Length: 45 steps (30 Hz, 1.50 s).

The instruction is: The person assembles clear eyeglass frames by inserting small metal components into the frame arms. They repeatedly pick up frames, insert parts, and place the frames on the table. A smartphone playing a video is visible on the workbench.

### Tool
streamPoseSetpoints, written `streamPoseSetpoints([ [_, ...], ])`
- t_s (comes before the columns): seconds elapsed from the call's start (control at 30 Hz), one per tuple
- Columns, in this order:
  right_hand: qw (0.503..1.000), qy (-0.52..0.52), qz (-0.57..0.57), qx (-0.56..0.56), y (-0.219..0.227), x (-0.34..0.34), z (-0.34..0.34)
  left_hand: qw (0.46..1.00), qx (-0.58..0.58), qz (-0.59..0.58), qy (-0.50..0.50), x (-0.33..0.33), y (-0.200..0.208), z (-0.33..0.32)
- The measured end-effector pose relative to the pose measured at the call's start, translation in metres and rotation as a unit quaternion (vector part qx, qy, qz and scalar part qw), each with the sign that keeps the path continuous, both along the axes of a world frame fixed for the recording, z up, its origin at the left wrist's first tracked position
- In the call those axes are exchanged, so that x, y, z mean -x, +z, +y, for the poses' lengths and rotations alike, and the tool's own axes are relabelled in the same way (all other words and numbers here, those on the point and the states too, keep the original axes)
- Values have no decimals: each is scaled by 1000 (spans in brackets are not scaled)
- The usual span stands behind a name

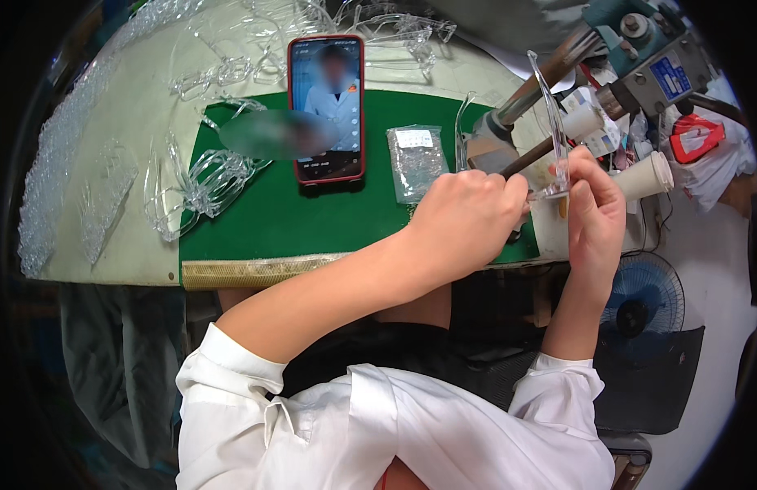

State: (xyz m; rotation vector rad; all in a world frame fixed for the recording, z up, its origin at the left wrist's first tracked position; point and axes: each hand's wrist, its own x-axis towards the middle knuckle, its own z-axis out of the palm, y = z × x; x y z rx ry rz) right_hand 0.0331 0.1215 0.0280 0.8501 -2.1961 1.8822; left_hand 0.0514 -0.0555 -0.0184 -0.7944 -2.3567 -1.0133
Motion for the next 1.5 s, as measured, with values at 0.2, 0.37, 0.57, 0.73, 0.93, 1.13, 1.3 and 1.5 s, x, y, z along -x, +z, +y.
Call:
streamPoseSetpoints([
  [0.2,991,-122,-2,52,3,20,23,999,-32,35,8,24,7,35],
  [0.37,991,-97,15,93,6,33,25,999,0,36,23,32,20,44],
  [0.57,984,-135,9,116,9,44,33,998,-15,51,19,44,23,58],
  [0.73,983,-135,-27,124,7,50,33,998,-18,49,29,49,22,61],
  [0.93,898,-240,276,245,53,64,65,998,-33,41,30,52,18,63],
  [1.13,925,-19,329,191,137,33,57,996,-61,44,36,51,13,61],
  [1.3,877,-72,429,204,74,16,41,996,-58,40,49,49,14,70],
  [1.5,887,-167,399,161,117,23,35,998,-42,12,47,50,18,52],
])
